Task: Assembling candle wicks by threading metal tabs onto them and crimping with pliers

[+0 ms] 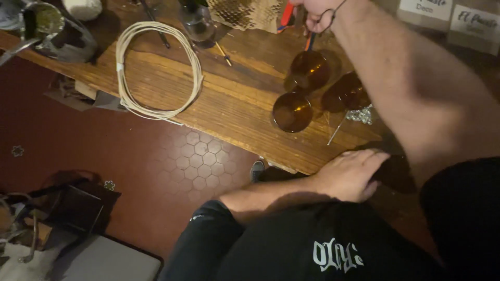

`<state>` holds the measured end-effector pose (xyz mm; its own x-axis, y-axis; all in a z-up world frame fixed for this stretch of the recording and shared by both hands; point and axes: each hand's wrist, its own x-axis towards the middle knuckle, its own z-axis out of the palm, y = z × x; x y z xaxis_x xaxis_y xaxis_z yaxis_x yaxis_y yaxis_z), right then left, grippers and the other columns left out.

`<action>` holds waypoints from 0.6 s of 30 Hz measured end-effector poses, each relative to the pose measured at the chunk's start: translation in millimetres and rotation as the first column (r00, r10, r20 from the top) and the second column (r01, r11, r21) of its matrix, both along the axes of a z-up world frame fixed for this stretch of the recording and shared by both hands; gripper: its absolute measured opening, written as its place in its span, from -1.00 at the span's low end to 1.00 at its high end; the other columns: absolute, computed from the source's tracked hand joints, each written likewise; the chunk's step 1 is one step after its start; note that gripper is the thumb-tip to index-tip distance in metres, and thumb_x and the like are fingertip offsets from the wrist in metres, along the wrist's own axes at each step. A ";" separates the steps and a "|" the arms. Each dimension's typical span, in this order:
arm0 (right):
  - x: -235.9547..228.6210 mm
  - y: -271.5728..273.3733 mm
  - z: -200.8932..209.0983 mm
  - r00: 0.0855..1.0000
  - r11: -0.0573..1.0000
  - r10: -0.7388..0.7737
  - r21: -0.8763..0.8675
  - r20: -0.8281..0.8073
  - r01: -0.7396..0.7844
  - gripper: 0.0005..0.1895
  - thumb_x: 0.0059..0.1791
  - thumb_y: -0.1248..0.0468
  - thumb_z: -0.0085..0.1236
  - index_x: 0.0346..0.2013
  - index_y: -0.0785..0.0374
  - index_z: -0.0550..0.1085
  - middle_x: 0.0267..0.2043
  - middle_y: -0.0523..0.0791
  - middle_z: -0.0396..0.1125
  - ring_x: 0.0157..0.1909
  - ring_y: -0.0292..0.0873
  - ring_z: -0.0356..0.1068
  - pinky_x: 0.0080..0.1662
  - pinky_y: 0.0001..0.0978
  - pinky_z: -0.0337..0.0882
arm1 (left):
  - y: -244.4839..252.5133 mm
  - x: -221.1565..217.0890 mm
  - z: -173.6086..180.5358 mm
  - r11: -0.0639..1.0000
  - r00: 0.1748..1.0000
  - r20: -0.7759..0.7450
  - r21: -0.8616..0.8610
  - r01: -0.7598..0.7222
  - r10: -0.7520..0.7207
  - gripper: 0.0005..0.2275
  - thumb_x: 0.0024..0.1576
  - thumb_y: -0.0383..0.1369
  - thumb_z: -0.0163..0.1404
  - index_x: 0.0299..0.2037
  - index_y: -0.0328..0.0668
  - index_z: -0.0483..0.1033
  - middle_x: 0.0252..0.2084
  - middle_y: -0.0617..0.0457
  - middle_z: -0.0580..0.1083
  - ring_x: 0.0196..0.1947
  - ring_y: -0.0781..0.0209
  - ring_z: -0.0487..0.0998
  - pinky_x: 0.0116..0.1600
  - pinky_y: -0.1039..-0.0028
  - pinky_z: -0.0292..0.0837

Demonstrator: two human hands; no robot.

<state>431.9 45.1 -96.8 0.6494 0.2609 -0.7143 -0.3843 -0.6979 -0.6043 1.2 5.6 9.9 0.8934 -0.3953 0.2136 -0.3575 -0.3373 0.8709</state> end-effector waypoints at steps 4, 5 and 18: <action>-56.8 86.6 38.8 0.986 0.976 -0.158 0.162 0.048 0.149 -0.68 0.17 0.02 0.03 -0.45 -0.01 0.35 -0.60 -0.36 0.11 -0.66 -0.48 -0.23 -0.54 -0.68 -0.13 | -7.8 0.4 -12.4 0.998 0.994 0.104 -0.049 -0.039 0.044 -0.42 -0.01 -0.32 0.04 0.26 -0.33 0.25 0.12 -0.28 0.45 0.10 -0.27 0.53 0.30 0.02 0.46; -49.0 90.7 25.9 0.986 0.975 -0.158 0.164 0.046 0.148 -0.68 0.17 0.02 0.03 -0.45 -0.01 0.35 -0.60 -0.36 0.11 -0.66 -0.48 -0.23 -0.54 -0.68 -0.13 | -9.2 0.9 -17.4 0.998 0.994 0.102 -0.046 -0.040 0.045 -0.42 -0.01 -0.32 0.04 0.26 -0.33 0.25 0.12 -0.28 0.45 0.10 -0.27 0.53 0.30 0.02 0.46; -120.6 -66.2 178.2 0.927 0.937 0.188 0.223 0.324 -0.268 -0.43 0.13 0.03 -0.48 0.39 0.02 0.24 0.47 -0.27 0.16 0.36 -0.31 0.28 0.35 -0.37 0.06 | 0.3 0.1 9.6 1.000 0.999 0.031 -0.024 0.012 -0.012 -0.45 0.07 -0.31 0.05 0.28 -0.37 0.27 0.25 -0.29 0.41 0.25 -0.24 0.46 0.37 0.09 0.33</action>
<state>311.3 -21.1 81.3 0.7193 0.5764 -0.3877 -0.0110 -0.5486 -0.8360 1.3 5.9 19.4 0.8814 -0.4004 0.2506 -0.3883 -0.3120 0.8671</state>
